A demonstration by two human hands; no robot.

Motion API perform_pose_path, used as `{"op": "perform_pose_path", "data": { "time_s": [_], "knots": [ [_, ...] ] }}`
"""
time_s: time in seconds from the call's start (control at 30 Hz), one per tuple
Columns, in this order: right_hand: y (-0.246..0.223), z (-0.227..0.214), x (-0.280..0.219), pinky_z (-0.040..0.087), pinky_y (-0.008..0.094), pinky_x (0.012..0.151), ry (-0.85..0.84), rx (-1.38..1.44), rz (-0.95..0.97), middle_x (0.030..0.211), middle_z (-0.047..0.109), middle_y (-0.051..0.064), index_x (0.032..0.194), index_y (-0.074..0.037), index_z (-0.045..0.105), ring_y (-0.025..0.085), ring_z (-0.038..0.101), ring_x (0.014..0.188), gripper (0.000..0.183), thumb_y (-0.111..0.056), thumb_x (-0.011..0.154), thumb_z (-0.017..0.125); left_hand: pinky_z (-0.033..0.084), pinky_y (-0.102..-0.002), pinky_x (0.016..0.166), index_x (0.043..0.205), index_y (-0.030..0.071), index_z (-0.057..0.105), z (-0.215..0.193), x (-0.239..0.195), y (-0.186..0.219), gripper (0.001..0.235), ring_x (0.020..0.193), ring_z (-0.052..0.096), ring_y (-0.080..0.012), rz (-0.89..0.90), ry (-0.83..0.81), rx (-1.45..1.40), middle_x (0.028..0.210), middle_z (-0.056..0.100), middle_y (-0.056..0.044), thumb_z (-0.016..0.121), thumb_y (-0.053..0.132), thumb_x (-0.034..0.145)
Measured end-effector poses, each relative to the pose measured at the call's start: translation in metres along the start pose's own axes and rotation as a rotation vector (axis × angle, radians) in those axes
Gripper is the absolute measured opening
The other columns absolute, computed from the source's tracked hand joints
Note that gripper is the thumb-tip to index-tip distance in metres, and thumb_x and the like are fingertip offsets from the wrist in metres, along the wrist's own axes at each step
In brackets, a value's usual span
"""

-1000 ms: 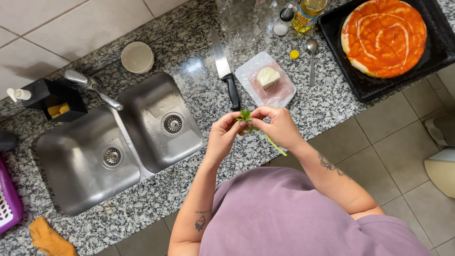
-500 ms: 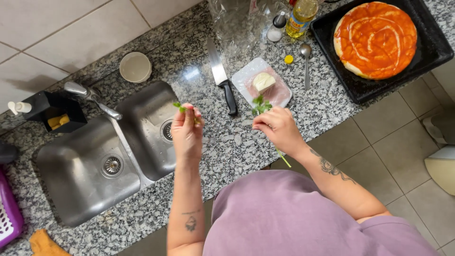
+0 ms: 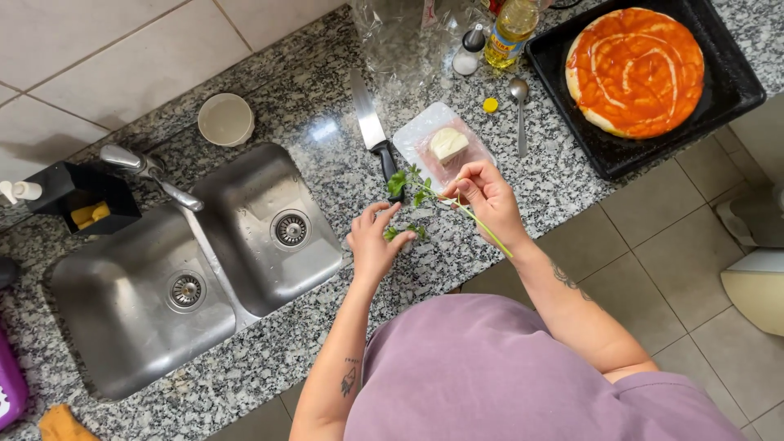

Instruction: The person plucks green leaves from a stem and places them on the counter. They then open a drawer, select a knife, and return to the counter. The person uses the knife to cut the leaves into small pieces directly onto a pizza base covered in red sauce.

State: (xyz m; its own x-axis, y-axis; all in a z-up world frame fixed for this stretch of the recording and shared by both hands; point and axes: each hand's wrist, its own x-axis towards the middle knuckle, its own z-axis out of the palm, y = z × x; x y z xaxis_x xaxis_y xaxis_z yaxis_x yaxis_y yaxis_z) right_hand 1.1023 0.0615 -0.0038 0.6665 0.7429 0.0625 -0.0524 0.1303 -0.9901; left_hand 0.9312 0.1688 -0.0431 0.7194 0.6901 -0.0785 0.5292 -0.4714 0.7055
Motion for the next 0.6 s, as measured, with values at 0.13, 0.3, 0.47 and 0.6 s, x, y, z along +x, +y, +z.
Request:
{"op": "perform_pose_path", "data": {
  "time_s": [0.13,0.3,0.47,0.6],
  "knots": [
    [-0.002,0.011,-0.005,0.057,0.026,0.069,-0.015,0.021,-0.030,0.081,0.067,0.011,0.095,-0.005,0.050,0.013,0.067,0.075,0.010,-0.014,0.095,0.053,0.048,-0.037,0.075,0.121,0.015,0.062,-0.006,0.005,0.028,0.046,0.085,0.060,-0.0237,-0.070,-0.051,-0.523,0.101,0.067,-0.009,0.068,0.041,0.083],
    [-0.021,0.024,-0.010,0.058,0.024,0.065,-0.105,0.151,0.155,0.088,0.066,0.010,0.099,-0.006,0.048,0.013,0.067,0.076,0.011,-0.015,0.094,0.053,0.038,-0.015,0.065,0.112,0.009,0.064,-0.013,0.011,0.055,0.027,0.073,0.054,-0.0062,-0.111,0.019,-1.093,0.083,0.068,-0.005,0.062,0.024,0.090],
    [-0.022,0.026,-0.014,0.057,0.020,0.054,-0.173,0.083,0.311,0.090,0.063,0.009,0.105,-0.003,0.051,0.013,0.066,0.067,0.036,-0.006,0.077,0.073,0.043,-0.017,0.065,0.095,0.011,0.070,-0.017,0.013,0.062,0.014,0.071,0.053,-0.0045,-0.032,0.123,-0.979,0.087,0.069,-0.003,0.071,0.018,0.083],
    [0.001,0.019,-0.010,0.047,0.013,0.045,-0.023,0.015,0.306,0.072,0.066,0.005,0.091,-0.003,0.065,0.005,0.060,0.055,0.016,-0.014,0.082,0.072,0.042,-0.018,0.061,0.089,0.013,0.073,-0.029,0.012,0.067,0.009,0.065,0.053,-0.0055,0.073,0.160,-0.816,0.079,0.070,-0.003,0.073,0.017,0.081]
  ]
}}
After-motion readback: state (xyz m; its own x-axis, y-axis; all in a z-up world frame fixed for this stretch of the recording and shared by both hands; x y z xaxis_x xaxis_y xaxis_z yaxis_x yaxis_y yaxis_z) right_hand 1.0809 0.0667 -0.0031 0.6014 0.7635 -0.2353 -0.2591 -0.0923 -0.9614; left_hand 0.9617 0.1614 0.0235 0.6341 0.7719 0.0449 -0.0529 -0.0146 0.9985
